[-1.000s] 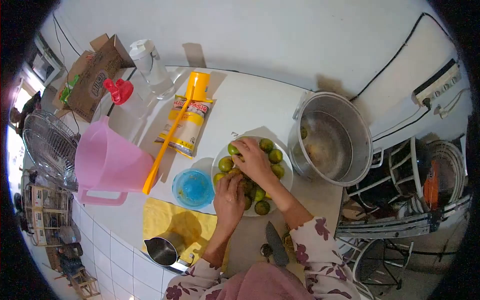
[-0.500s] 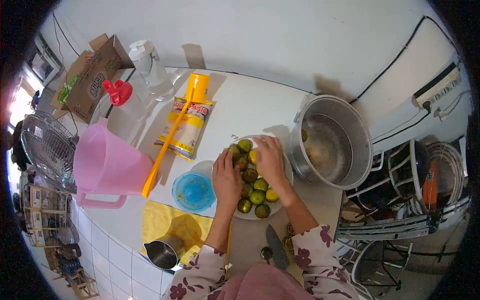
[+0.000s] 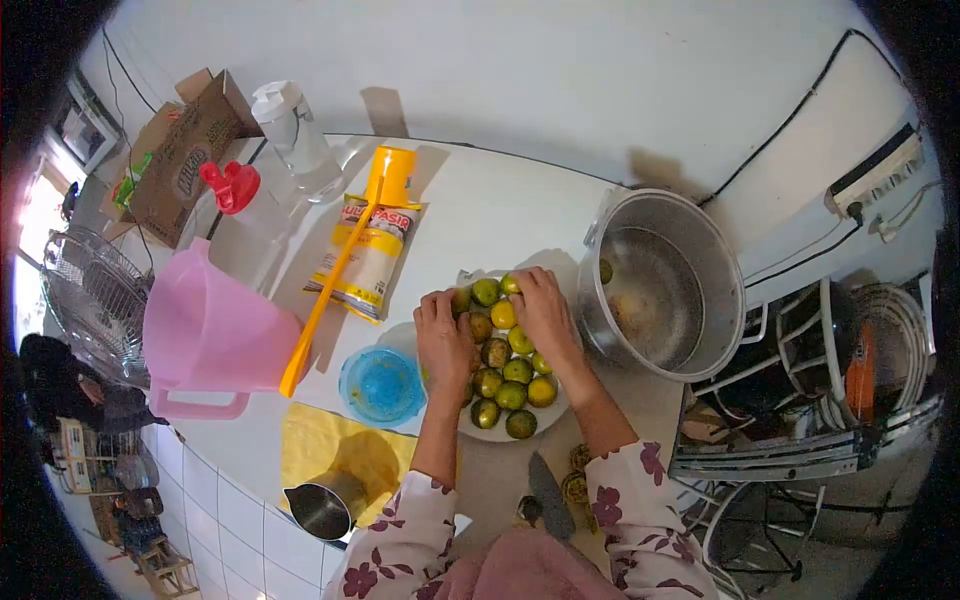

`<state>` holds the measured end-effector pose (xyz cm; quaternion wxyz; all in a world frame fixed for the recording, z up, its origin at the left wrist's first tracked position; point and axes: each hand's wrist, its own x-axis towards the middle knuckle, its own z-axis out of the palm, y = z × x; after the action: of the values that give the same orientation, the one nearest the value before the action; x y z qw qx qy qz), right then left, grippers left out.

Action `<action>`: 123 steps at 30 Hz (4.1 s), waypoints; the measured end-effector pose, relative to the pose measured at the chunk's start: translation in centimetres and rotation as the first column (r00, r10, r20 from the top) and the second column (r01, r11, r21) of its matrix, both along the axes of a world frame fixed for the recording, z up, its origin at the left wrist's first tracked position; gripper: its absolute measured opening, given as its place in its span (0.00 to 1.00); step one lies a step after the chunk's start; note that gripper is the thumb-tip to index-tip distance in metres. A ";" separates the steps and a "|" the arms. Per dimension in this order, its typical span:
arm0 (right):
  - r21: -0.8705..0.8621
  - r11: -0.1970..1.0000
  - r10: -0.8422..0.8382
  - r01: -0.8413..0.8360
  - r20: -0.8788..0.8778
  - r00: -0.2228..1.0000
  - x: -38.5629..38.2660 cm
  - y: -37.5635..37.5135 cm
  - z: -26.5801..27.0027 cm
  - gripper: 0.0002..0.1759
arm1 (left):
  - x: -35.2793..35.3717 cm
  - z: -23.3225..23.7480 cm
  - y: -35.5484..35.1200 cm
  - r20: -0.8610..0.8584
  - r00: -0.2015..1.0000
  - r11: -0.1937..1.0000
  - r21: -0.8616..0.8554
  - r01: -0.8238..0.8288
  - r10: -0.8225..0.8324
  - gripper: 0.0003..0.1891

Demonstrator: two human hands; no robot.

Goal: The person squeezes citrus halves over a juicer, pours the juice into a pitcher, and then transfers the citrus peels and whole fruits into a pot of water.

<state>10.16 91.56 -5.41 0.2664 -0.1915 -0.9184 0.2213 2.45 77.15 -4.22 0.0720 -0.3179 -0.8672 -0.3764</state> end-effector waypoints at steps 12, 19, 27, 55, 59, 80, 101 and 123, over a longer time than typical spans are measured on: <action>-0.195 0.977 -0.065 0.084 0.101 0.993 3.4 -0.2 1.0 0.27 | 0.4 0.4 -0.7 0.052 0.998 0.999 0.006 0.036 -0.036 0.17; 0.048 0.988 -0.153 0.145 0.266 0.952 7.1 -3.1 1.6 0.21 | 3.5 0.6 1.3 -0.018 0.982 0.976 0.101 0.191 -0.190 0.16; -0.201 0.972 -0.086 0.125 0.192 0.977 4.5 -1.1 0.0 0.26 | 4.1 -1.1 1.6 0.069 0.958 0.959 -0.014 0.281 -0.280 0.19; 0.030 0.969 -0.246 0.245 0.096 0.964 9.6 -4.7 2.1 0.15 | 4.8 -1.1 2.6 -0.053 0.941 0.933 -0.159 0.322 -0.334 0.22; -0.116 0.990 -0.086 0.082 -0.031 0.996 13.2 -4.6 15.8 0.09 | 5.0 0.5 2.0 -0.008 0.936 0.932 -0.098 0.349 -0.351 0.21; 0.082 0.966 0.169 -0.244 0.510 0.844 7.4 14.9 0.5 0.09 | 12.8 0.9 -4.4 0.138 0.812 0.812 -0.076 0.579 -0.566 0.16; 0.208 0.978 -0.037 -0.023 0.282 0.959 13.4 -5.9 4.0 0.23 | 10.3 -1.4 -2.4 0.018 0.788 0.758 -0.261 0.598 -0.616 0.23; 0.000 0.988 0.150 -0.151 0.125 0.981 13.7 -7.6 1.6 0.11 | 12.4 0.9 -9.2 0.045 0.863 0.861 -0.063 0.505 -0.503 0.16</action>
<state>23.88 83.96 -3.83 0.1918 -0.1336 -0.9462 0.2238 14.86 67.93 -3.35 -0.0523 -0.5308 -0.7681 -0.3544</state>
